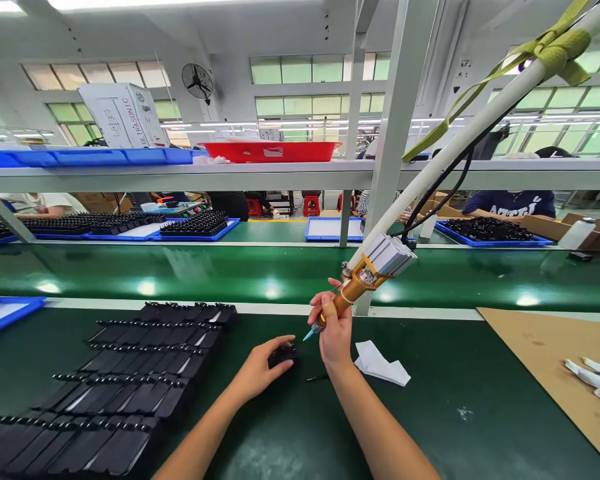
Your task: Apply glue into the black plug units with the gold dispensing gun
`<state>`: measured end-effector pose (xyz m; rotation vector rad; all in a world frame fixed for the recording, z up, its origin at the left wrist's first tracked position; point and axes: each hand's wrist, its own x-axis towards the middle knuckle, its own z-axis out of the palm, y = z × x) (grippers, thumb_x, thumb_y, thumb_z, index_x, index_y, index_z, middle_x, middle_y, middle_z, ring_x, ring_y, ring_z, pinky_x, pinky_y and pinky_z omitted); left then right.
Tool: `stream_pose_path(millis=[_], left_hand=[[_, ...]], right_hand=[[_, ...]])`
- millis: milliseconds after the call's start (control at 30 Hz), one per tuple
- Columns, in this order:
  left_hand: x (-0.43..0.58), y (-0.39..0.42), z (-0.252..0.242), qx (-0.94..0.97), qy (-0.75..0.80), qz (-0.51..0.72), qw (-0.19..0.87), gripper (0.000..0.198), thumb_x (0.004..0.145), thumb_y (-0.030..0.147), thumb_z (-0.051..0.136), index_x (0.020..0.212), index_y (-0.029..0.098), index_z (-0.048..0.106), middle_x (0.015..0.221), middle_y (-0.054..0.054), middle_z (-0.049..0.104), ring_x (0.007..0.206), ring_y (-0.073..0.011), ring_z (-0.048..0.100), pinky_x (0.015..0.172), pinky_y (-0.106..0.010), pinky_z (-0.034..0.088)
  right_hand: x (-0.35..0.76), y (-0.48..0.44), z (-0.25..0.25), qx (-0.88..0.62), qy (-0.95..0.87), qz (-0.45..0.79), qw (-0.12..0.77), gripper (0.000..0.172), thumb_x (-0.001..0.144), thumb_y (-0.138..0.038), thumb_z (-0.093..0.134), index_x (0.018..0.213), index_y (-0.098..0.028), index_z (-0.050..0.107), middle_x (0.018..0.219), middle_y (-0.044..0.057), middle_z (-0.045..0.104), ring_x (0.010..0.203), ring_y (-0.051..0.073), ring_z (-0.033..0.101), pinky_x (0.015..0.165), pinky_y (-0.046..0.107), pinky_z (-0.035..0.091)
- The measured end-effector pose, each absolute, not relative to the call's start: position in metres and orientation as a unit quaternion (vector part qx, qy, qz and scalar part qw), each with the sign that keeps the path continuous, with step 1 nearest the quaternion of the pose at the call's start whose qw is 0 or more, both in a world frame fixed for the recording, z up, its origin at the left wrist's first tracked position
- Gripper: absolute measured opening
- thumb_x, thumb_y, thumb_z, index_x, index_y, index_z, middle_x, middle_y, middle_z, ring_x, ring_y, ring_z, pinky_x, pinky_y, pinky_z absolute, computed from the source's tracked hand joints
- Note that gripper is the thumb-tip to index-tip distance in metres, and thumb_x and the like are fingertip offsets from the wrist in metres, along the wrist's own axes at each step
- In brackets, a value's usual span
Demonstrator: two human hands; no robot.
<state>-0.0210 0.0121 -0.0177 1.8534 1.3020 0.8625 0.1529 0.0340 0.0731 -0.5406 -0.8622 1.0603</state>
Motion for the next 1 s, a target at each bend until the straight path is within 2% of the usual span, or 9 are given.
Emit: stream_pose_path(millis=[167,267,433,567,700,867,1000], left_hand=[[-0.020,0.024,-0.032,0.623,0.471,0.395,0.484,0.048,0.078,0.038,0.067,0.123,0.021,0.059,0.112,-0.009,0.069,0.100,-0.0210,0.063,0.087,-0.034,0.048],[-0.020,0.027,-0.039,0.600,0.460,0.407,0.512,0.050,0.077,0.042,0.069,0.121,0.019,0.059,0.115,-0.010,0.067,0.094,-0.0188,0.063,0.084,-0.033,0.048],[-0.020,0.017,-0.026,0.676,0.446,0.334,0.481,0.058,0.071,0.031,0.076,0.126,0.026,0.057,0.114,-0.006,0.066,0.104,-0.0207,0.060,0.086,-0.032,0.047],[-0.019,0.011,-0.018,0.678,0.463,0.325,0.470,0.048,0.074,0.026,0.072,0.121,0.025,0.061,0.114,-0.005,0.067,0.108,-0.0219,0.060,0.091,-0.033,0.046],[-0.019,0.015,-0.025,0.671,0.462,0.339,0.471,0.036,0.080,0.033,0.068,0.114,0.023,0.066,0.114,-0.006,0.068,0.101,-0.0218,0.063,0.091,-0.035,0.047],[-0.017,0.025,-0.042,0.652,0.421,0.399,0.488,0.031,0.083,0.041,0.064,0.106,0.023,0.072,0.130,-0.009,0.061,0.118,-0.0261,0.057,0.095,-0.037,0.047],[-0.016,0.024,-0.040,0.656,0.462,0.399,0.443,0.031,0.085,0.044,0.059,0.102,0.022,0.073,0.129,-0.010,0.061,0.110,-0.0261,0.062,0.089,-0.037,0.051]], right_hand=[[0.153,0.033,0.072,-0.244,-0.397,0.488,0.738,0.031,0.086,-0.036,0.057,0.115,-0.029,0.047,0.072,-0.006,0.060,0.046,0.007,0.050,0.049,0.022,0.039],[0.153,0.033,0.072,-0.244,-0.399,0.489,0.736,0.031,0.086,-0.036,0.057,0.115,-0.029,0.047,0.072,-0.006,0.059,0.046,0.007,0.050,0.049,0.022,0.039],[0.154,0.034,0.071,-0.242,-0.396,0.490,0.738,0.033,0.086,-0.037,0.058,0.115,-0.029,0.047,0.072,-0.006,0.060,0.047,0.007,0.050,0.049,0.022,0.039],[0.154,0.035,0.071,-0.242,-0.390,0.491,0.740,0.032,0.086,-0.036,0.058,0.115,-0.029,0.047,0.072,-0.006,0.060,0.047,0.007,0.050,0.049,0.022,0.039],[0.155,0.036,0.070,-0.235,-0.388,0.496,0.741,0.032,0.086,-0.035,0.058,0.115,-0.029,0.047,0.072,-0.006,0.060,0.048,0.007,0.051,0.050,0.022,0.039],[0.155,0.035,0.069,-0.232,-0.389,0.499,0.739,0.033,0.086,-0.036,0.059,0.116,-0.029,0.047,0.073,-0.006,0.060,0.048,0.007,0.051,0.049,0.021,0.038],[0.154,0.035,0.070,-0.240,-0.388,0.498,0.738,0.033,0.086,-0.036,0.059,0.116,-0.029,0.047,0.072,-0.006,0.060,0.048,0.007,0.050,0.049,0.021,0.038]])
